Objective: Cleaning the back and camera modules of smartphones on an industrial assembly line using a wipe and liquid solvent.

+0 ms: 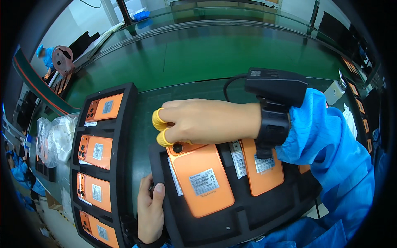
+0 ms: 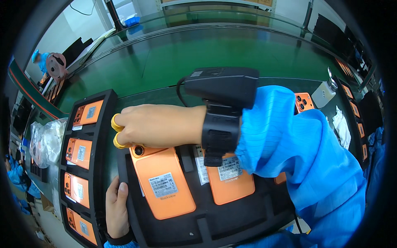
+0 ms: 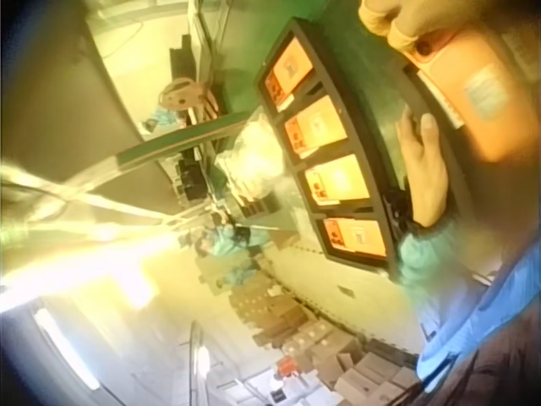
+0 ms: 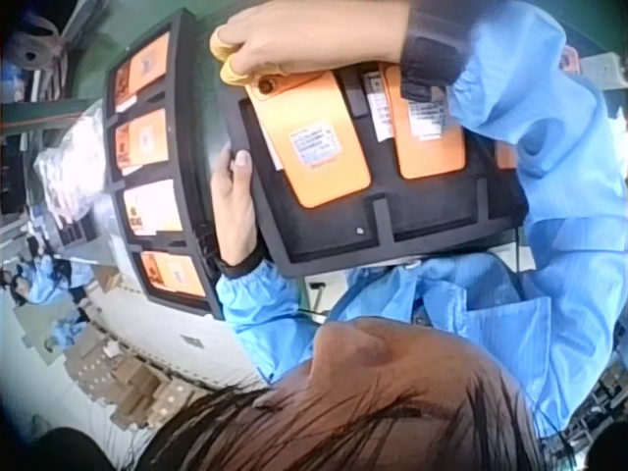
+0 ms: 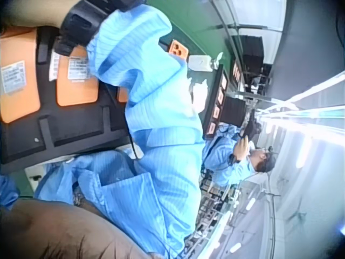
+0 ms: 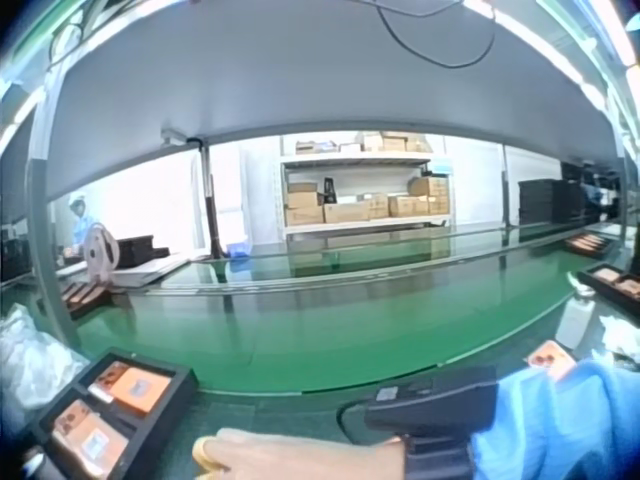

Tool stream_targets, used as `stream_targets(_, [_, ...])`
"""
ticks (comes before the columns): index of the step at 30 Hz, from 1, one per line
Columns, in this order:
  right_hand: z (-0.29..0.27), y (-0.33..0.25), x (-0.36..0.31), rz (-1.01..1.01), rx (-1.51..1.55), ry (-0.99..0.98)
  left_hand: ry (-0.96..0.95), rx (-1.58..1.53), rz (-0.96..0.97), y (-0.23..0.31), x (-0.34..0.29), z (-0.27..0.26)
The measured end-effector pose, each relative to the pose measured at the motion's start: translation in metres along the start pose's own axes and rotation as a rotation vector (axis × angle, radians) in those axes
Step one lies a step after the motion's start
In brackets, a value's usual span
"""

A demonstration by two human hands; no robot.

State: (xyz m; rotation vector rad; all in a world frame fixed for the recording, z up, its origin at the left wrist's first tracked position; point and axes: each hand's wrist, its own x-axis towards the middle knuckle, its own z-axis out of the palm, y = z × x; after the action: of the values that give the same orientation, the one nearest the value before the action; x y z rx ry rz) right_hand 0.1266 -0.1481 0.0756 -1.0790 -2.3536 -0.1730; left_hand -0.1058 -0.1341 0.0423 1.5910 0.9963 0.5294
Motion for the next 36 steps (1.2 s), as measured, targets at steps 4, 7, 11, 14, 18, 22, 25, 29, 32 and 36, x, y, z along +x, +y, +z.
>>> stream_targets(4, [0.008, 0.009, 0.004, 0.002, -0.050, 0.109, -0.016, 0.000, 0.017, -0.001, 0.003, 0.000])
stream_targets(7, [-0.001, 0.017, 0.003, 0.155, -0.124, 0.199, 0.003, -0.023, -0.026, 0.002, -0.002, -0.001])
stream_targets(11, [-0.019, 0.029, -0.013, 0.312, 0.000, 0.345, 0.001, 0.008, 0.029, -0.009, 0.003, -0.003])
stream_targets(14, [-0.026, 0.030, -0.021, 0.328, 0.043, 0.358, 0.013, -0.001, 0.045, -0.010, 0.003, -0.004])
stream_targets(18, [-0.033, 0.019, -0.021, 0.447, 0.095, 0.277, 0.008, -0.001, 0.047, -0.010, 0.003, -0.005])
stream_targets(22, [-0.032, 0.016, -0.023, 0.329, 0.089, 0.272, 0.001, -0.005, 0.063, -0.009, 0.002, -0.003])
stream_targets(25, [-0.032, 0.008, -0.019, 0.402, 0.156, 0.230, -0.006, 0.008, 0.075, -0.011, 0.003, -0.003])
stream_targets(29, [-0.030, 0.009, -0.017, 0.461, 0.170, 0.288, -0.020, -0.037, 0.018, -0.005, 0.001, -0.002])
stream_targets(32, [-0.027, 0.013, -0.020, 0.445, 0.097, 0.298, -0.015, -0.036, 0.031, -0.004, 0.000, -0.001])
stream_targets(36, [-0.026, 0.013, -0.015, 0.468, 0.158, 0.253, -0.012, -0.044, 0.035, -0.005, 0.001, -0.002])
